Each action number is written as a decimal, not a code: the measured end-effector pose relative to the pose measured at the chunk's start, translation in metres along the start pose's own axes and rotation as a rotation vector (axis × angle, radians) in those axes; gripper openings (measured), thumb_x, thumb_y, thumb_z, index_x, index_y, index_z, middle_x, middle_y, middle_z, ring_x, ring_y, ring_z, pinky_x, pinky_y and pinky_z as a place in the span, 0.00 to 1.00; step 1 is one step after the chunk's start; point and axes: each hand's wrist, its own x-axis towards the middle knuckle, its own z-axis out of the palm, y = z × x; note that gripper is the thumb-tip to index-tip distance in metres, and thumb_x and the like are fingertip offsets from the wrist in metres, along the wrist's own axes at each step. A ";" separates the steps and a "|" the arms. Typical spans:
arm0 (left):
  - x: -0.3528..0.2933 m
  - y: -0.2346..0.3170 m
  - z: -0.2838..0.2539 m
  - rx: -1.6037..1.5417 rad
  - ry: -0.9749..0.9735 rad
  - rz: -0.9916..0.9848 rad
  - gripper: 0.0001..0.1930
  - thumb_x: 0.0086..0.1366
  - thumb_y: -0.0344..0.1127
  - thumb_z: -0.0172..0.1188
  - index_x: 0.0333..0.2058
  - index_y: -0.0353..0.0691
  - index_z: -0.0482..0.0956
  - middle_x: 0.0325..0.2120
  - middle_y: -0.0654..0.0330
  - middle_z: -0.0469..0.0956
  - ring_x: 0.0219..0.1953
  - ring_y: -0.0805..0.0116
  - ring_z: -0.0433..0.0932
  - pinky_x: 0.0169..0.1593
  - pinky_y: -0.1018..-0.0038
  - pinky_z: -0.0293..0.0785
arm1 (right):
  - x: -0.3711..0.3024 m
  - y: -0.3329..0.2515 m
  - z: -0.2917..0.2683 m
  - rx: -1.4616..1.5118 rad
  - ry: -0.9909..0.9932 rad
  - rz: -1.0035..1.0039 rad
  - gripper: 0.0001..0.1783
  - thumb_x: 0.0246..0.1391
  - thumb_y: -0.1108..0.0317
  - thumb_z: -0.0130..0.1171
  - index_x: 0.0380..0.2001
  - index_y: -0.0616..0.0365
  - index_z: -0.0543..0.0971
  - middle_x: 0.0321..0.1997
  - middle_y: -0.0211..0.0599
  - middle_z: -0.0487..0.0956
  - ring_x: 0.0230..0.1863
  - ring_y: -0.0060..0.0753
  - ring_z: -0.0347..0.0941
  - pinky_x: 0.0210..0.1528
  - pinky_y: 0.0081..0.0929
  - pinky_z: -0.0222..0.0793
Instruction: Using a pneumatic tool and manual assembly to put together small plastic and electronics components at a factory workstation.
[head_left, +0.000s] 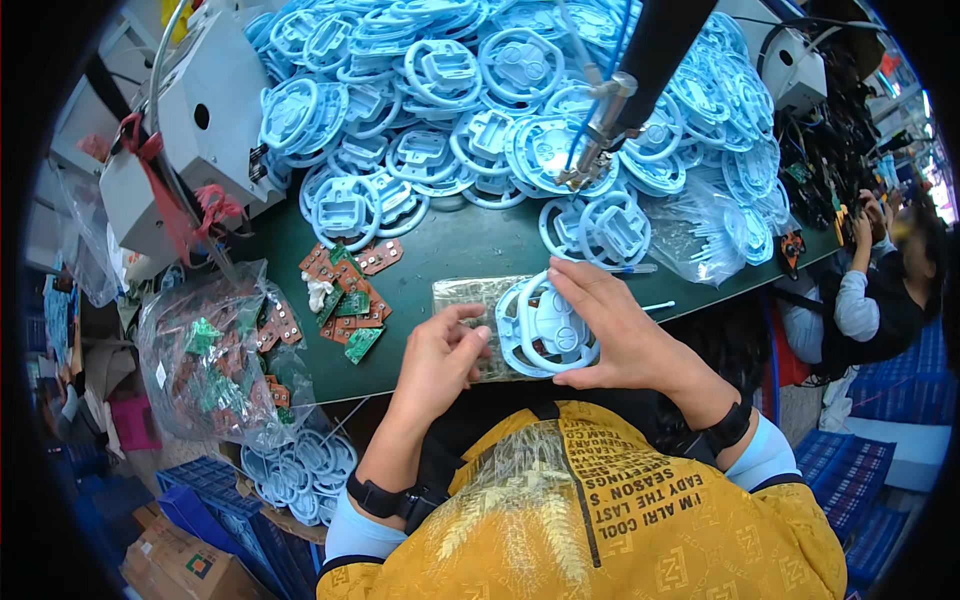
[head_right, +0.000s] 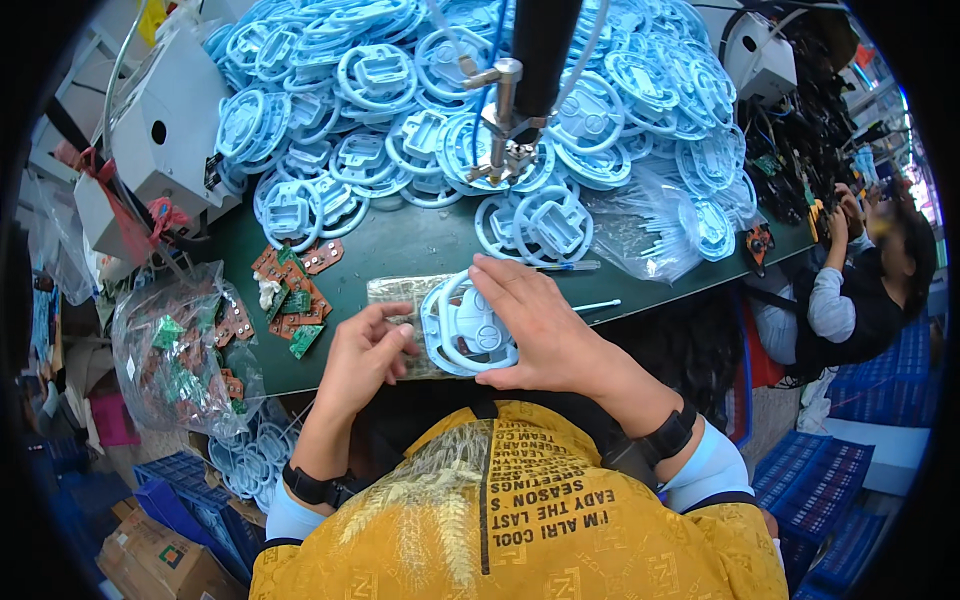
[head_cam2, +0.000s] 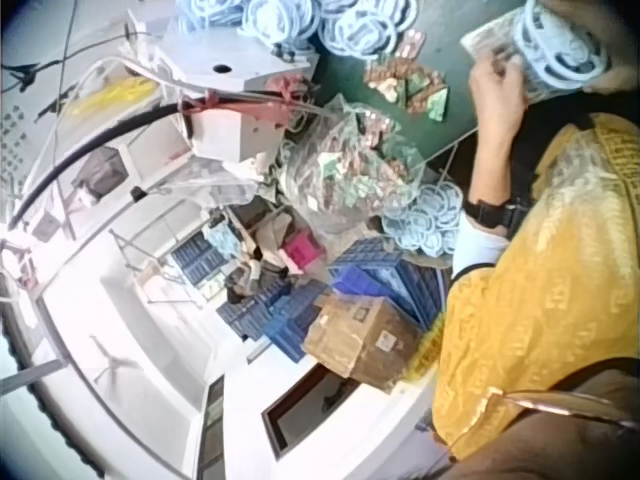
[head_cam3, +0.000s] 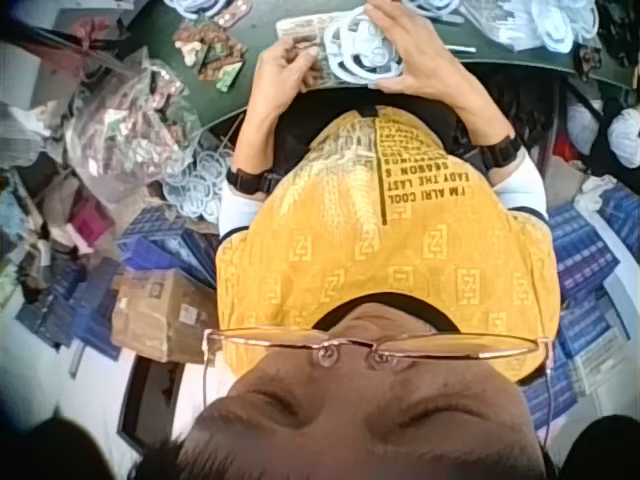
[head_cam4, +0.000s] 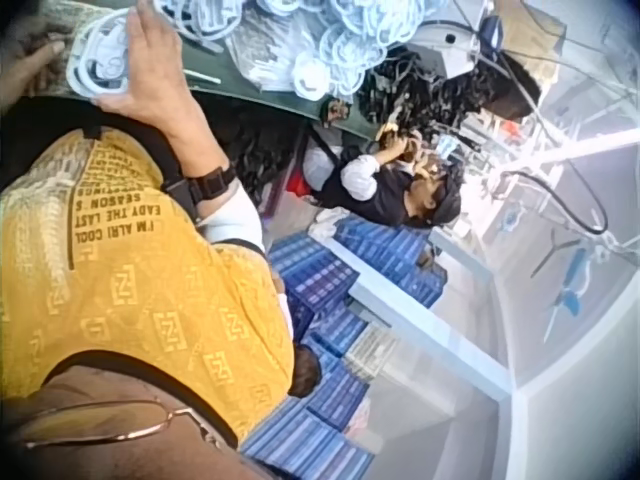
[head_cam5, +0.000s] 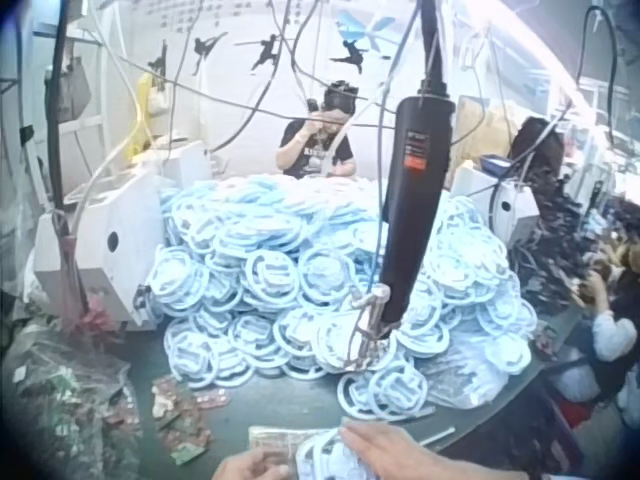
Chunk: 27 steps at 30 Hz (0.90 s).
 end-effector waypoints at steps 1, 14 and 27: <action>0.002 -0.006 0.001 -0.066 -0.061 -0.003 0.19 0.68 0.30 0.55 0.54 0.27 0.71 0.26 0.57 0.80 0.19 0.78 0.75 0.20 0.83 0.71 | 0.004 -0.003 0.002 -0.007 -0.019 -0.016 0.59 0.31 0.56 0.77 0.66 0.65 0.58 0.70 0.52 0.58 0.70 0.56 0.55 0.69 0.47 0.53; 0.006 -0.020 0.004 -0.315 -0.216 -0.071 0.20 0.69 0.28 0.53 0.57 0.26 0.69 0.27 0.57 0.79 0.23 0.72 0.80 0.26 0.80 0.77 | 0.020 -0.005 0.010 -0.058 -0.156 -0.033 0.58 0.32 0.56 0.77 0.66 0.65 0.58 0.71 0.51 0.58 0.70 0.55 0.55 0.68 0.49 0.53; 0.009 -0.018 0.006 -0.313 -0.205 -0.068 0.19 0.69 0.28 0.52 0.56 0.24 0.68 0.24 0.57 0.79 0.22 0.73 0.80 0.26 0.79 0.77 | 0.023 -0.011 0.012 -0.148 -0.236 0.015 0.61 0.31 0.54 0.79 0.67 0.64 0.57 0.72 0.51 0.56 0.71 0.56 0.54 0.69 0.49 0.52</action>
